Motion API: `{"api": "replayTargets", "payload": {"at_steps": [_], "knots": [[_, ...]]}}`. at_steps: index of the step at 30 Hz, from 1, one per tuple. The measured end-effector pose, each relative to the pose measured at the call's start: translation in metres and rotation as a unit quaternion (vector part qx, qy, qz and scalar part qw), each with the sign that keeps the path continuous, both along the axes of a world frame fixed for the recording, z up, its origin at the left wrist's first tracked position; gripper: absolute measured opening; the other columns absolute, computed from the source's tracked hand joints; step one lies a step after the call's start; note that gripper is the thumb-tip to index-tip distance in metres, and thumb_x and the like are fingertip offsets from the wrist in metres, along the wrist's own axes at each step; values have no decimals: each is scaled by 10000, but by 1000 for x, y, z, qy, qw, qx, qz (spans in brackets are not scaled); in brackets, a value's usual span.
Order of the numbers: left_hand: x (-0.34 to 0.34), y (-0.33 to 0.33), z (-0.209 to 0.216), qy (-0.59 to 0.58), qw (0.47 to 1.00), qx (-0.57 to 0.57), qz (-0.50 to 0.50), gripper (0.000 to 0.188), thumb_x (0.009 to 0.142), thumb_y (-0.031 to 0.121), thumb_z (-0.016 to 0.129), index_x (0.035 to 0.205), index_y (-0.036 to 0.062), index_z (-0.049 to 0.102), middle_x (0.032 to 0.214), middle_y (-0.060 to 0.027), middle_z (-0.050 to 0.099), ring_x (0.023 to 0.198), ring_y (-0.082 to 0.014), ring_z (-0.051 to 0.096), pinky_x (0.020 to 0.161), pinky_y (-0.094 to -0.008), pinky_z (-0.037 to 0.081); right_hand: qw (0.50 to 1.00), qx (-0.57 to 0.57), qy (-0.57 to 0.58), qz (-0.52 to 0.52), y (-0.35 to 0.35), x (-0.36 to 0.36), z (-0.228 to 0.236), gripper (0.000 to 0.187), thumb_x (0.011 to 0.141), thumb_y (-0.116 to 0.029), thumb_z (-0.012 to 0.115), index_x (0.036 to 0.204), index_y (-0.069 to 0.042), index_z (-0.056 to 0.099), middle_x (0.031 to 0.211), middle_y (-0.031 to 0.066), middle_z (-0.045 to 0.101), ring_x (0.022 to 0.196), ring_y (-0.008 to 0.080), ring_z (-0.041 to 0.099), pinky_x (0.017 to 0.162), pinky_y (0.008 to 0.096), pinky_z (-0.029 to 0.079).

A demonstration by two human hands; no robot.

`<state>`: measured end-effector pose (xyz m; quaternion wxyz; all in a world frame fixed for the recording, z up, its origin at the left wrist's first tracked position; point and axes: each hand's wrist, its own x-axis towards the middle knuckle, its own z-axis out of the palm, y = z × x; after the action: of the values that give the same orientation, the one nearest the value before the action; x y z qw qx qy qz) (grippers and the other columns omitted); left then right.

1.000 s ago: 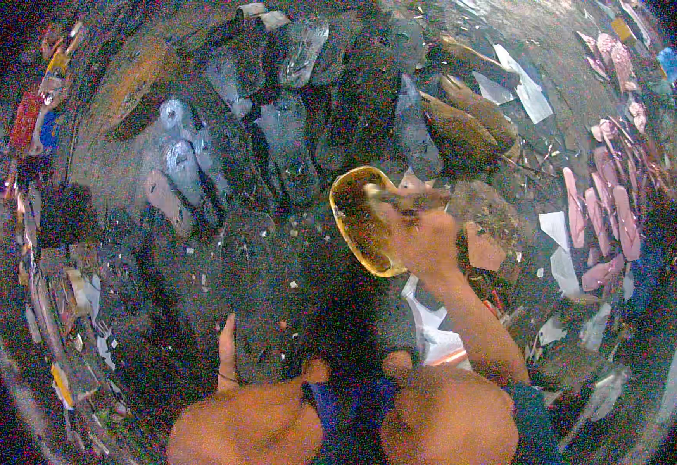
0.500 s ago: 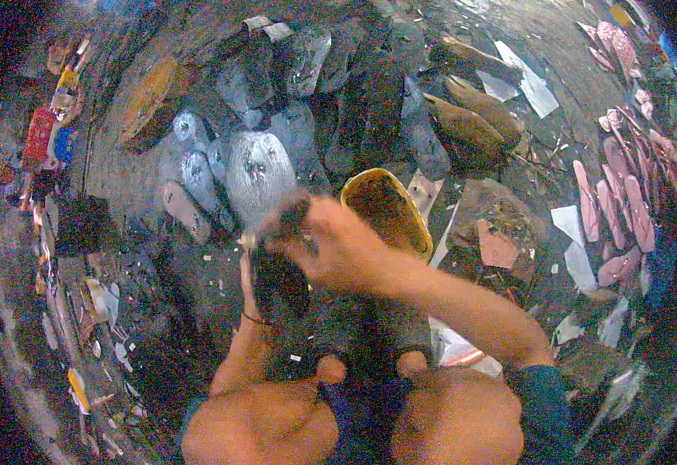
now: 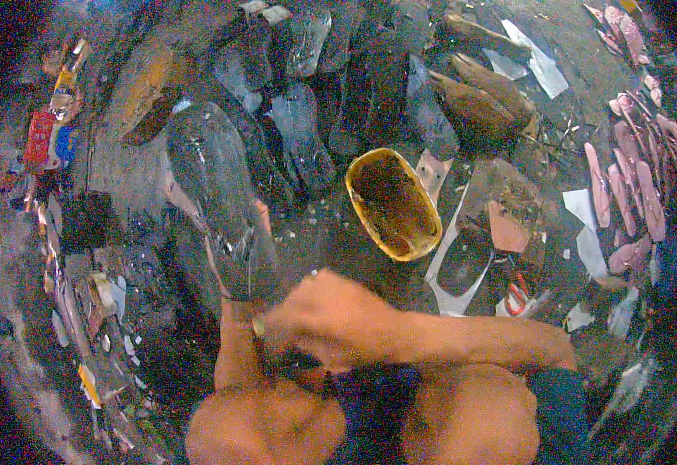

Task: The person paints the soles of multiple black slippers with a dark substance using a brush. They repeatedly dip the brush into a yellow container, apply the substance to each slipper sole, and place the treated slippers back on the floor.

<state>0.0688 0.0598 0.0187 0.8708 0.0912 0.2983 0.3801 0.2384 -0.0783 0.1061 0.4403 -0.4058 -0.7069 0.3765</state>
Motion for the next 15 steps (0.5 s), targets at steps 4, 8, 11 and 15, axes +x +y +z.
{"api": "replayTargets", "payload": {"at_steps": [4, 8, 11, 15], "knots": [[37, -36, 32, 203, 976, 76, 33, 437, 1054, 383, 378, 1225, 61, 619, 1141, -94, 681, 1027, -224, 657, 900, -379, 548, 974, 145, -126, -117, 35, 26, 10, 509, 754, -146, 684, 1257, -192, 618, 1043, 69, 644, 954, 311, 609, 776, 454, 462], [29, -27, 12, 90, 994, -36, -46, 399, 1068, 334, 367, 1184, 56, 628, 1100, -94, 689, 962, -219, 678, 850, -381, 574, 959, 216, -104, -153, 56, 25, -8, 429, 787, -159, 651, 1216, -168, 648, 950, 58, 656, 860, 283, 620, 755, 416, 480], [28, -6, 11, 80, 995, -23, -58, 472, 1060, 383, 350, 1210, 24, 618, 981, -105, 719, 792, -247, 708, 742, -388, 600, 968, 210, -116, -79, -3, -11, -4, 433, 805, -194, 641, 1237, -171, 653, 940, 28, 636, 834, 231, 616, 726, 362, 506], [15, -24, -1, 105, 994, 2, -37, 488, 1038, 409, 365, 1241, 43, 616, 1134, -123, 700, 971, -259, 689, 847, -401, 570, 989, 107, -14, -97, 16, 13, -15, 521, 797, -189, 664, 1315, -153, 616, 940, 43, 634, 822, 262, 606, 720, 418, 467]]}}
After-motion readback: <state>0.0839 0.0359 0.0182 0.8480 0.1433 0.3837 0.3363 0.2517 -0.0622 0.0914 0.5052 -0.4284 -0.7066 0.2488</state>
